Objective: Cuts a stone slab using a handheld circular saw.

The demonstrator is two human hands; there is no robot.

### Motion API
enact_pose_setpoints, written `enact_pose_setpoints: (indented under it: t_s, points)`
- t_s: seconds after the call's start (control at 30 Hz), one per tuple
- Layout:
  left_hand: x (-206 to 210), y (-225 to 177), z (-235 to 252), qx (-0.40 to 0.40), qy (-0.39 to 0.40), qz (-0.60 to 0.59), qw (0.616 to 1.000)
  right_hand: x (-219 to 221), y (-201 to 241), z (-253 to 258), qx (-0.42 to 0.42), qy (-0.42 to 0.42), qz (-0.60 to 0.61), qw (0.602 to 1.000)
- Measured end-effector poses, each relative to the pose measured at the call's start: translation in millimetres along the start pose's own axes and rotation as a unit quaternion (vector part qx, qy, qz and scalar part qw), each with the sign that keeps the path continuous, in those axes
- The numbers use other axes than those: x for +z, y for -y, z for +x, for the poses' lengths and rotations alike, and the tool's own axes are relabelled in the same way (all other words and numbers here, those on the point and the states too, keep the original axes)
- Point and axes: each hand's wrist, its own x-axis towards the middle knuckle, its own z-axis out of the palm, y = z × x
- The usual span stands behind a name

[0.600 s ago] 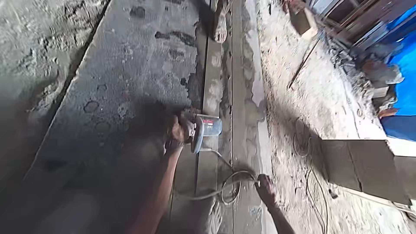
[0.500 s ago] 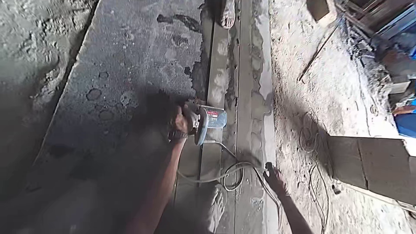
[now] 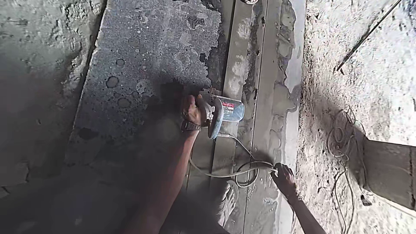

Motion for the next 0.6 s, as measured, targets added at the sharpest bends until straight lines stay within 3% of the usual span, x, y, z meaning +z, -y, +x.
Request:
enact_pose_setpoints:
  t_s: [0.17, 0.33, 0.4, 0.47, 0.6]
  points:
    - [0, 2, 2, -0.005, 0.023, 0.017, 1.000, -48, -48, 18, -0.011, -0.154, -0.007, 0.988]
    - [2, 0, 3, -0.001, 0.012, -0.002, 1.000, -183, -90, 67, 0.000, -0.309, -0.069, 0.949]
    - [-1, -2, 4, -0.014, 0.027, 0.010, 0.999, -243, -74, 91, 0.050, -0.304, -0.036, 0.951]
    - [-3, -6, 4, -0.023, 0.045, 0.015, 0.999, -279, -42, 110, 0.047, -0.264, -0.017, 0.963]
    - [-7, -14, 9, -0.046, 0.075, 0.025, 0.996, -265, 56, 101, -0.168, -0.234, -0.076, 0.955]
